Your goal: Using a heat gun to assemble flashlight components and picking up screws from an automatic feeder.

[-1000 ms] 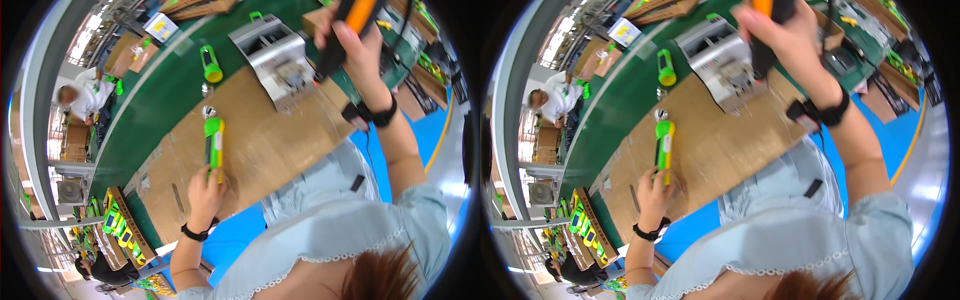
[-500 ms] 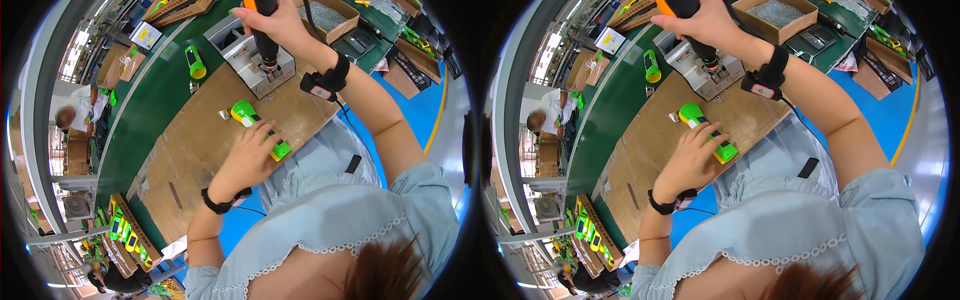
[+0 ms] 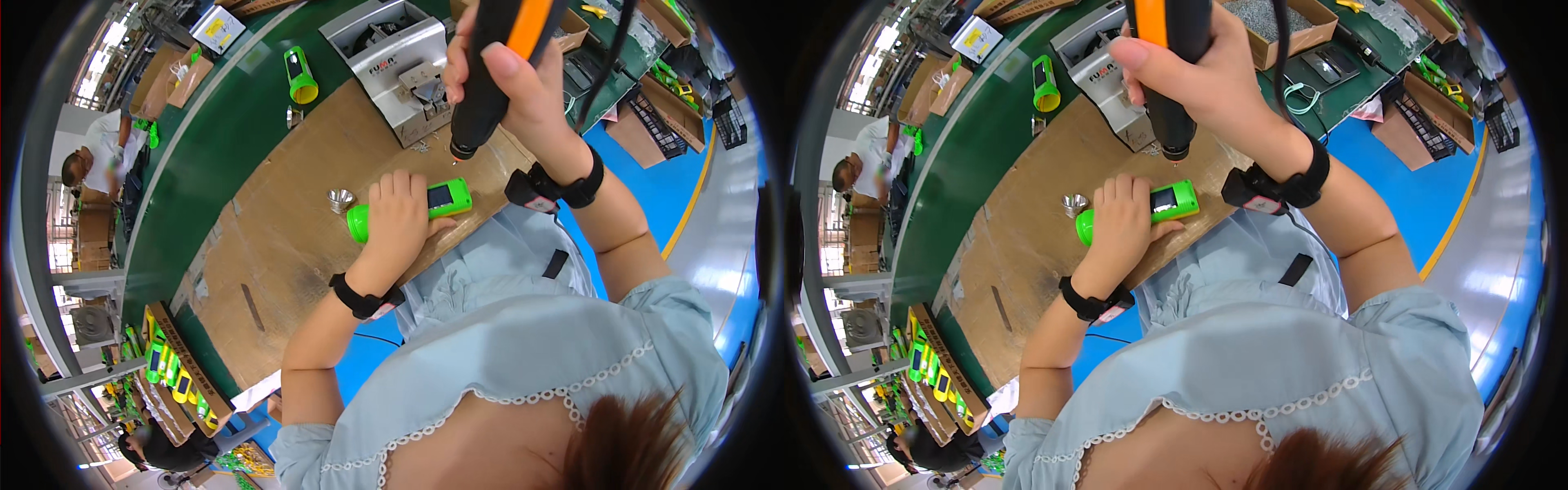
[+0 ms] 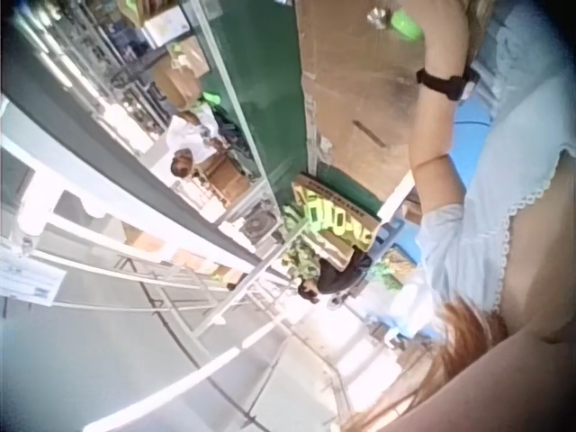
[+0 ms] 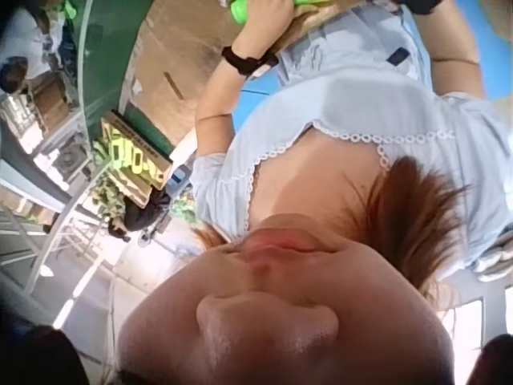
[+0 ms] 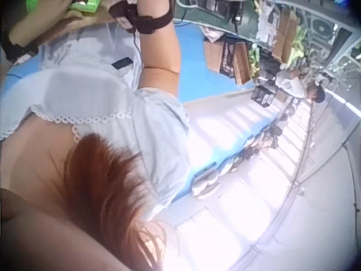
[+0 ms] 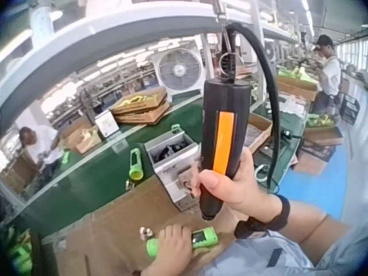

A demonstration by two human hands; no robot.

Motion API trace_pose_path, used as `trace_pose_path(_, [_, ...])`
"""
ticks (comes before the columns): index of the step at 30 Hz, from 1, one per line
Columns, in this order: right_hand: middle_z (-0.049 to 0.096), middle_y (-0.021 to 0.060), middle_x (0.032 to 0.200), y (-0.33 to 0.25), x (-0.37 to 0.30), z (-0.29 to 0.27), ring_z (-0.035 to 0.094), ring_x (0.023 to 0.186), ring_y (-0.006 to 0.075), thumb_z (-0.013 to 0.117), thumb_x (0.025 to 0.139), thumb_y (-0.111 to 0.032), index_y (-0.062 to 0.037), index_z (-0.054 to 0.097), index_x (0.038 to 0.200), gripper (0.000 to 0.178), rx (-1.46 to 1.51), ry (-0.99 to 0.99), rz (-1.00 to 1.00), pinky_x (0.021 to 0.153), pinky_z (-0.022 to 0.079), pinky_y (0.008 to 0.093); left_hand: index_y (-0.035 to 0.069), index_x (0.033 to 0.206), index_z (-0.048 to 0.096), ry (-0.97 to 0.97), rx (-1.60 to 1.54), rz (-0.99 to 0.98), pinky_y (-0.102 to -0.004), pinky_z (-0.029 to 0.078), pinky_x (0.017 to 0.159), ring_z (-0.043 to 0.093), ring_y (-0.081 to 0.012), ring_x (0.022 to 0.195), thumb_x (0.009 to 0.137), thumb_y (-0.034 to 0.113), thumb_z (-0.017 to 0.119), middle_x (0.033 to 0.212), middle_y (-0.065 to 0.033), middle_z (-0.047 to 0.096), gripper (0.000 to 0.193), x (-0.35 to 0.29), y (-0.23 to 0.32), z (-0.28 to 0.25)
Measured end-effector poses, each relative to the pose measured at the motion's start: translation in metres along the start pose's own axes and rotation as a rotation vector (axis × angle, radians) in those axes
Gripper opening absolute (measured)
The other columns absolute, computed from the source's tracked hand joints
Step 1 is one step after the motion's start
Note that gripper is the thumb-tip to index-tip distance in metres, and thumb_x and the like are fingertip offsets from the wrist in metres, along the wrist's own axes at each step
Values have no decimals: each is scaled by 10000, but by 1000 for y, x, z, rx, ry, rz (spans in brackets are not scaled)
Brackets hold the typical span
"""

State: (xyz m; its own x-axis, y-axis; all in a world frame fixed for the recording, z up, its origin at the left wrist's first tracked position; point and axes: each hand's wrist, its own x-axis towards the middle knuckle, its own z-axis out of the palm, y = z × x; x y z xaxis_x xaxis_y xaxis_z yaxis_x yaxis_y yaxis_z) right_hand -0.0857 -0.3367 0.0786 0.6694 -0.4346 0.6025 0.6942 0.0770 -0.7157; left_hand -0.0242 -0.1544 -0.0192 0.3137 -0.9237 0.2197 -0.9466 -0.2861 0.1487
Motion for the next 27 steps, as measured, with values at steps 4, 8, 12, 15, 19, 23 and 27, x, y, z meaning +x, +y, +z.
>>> trace_pose_path(4, [579,98,741,-5,-15,2,575,617,160,734,741,-257,9,483,1008,452,-9,17,64,567,485,273,32,958,534,86,32,-42,-364,364,693,470,-276,815,621,444,724,868,-112,476,566,-3,3,12])
trace_pose_path(8, [579,97,741,-3,-20,-2,577,619,159,741,731,-265,9,481,1017,474,-2,28,84,571,485,272,37,969,539,89,24,-60,-368,358,679,465,-271,796,665,397,711,854,-112,474,501,-5,10,9])
trace_pose_path(12, [579,98,740,-5,-20,3,577,621,159,741,729,-265,6,481,1019,474,-92,55,140,573,486,273,43,976,544,88,35,-92,-367,359,678,468,-274,800,674,377,708,852,-112,472,479,-8,13,11])
trace_pose_path(15, [578,100,738,-3,-21,6,577,620,162,743,725,-273,6,479,1020,485,-74,81,186,573,486,274,45,978,546,86,38,-106,-367,357,673,468,-275,798,678,368,704,850,-112,470,469,-9,13,11])
trace_pose_path(19, [576,103,734,0,-21,7,577,621,170,746,721,-277,6,473,1020,494,12,16,96,576,487,277,45,975,546,80,13,-97,-365,349,661,464,-273,791,679,370,701,841,-110,469,466,-7,11,9])
trace_pose_path(23, [575,104,736,6,-24,5,577,631,166,749,721,-276,2,472,1019,493,-15,2,107,579,486,276,46,973,548,95,11,-80,-362,343,657,462,-271,785,680,371,702,839,-109,470,464,-8,9,10])
trace_pose_path(27, [581,99,744,8,-22,4,579,640,155,743,728,-273,1,472,1018,481,-103,34,176,581,485,273,47,972,553,109,7,-72,-362,342,657,462,-270,782,672,392,707,839,-108,471,482,-6,6,11])
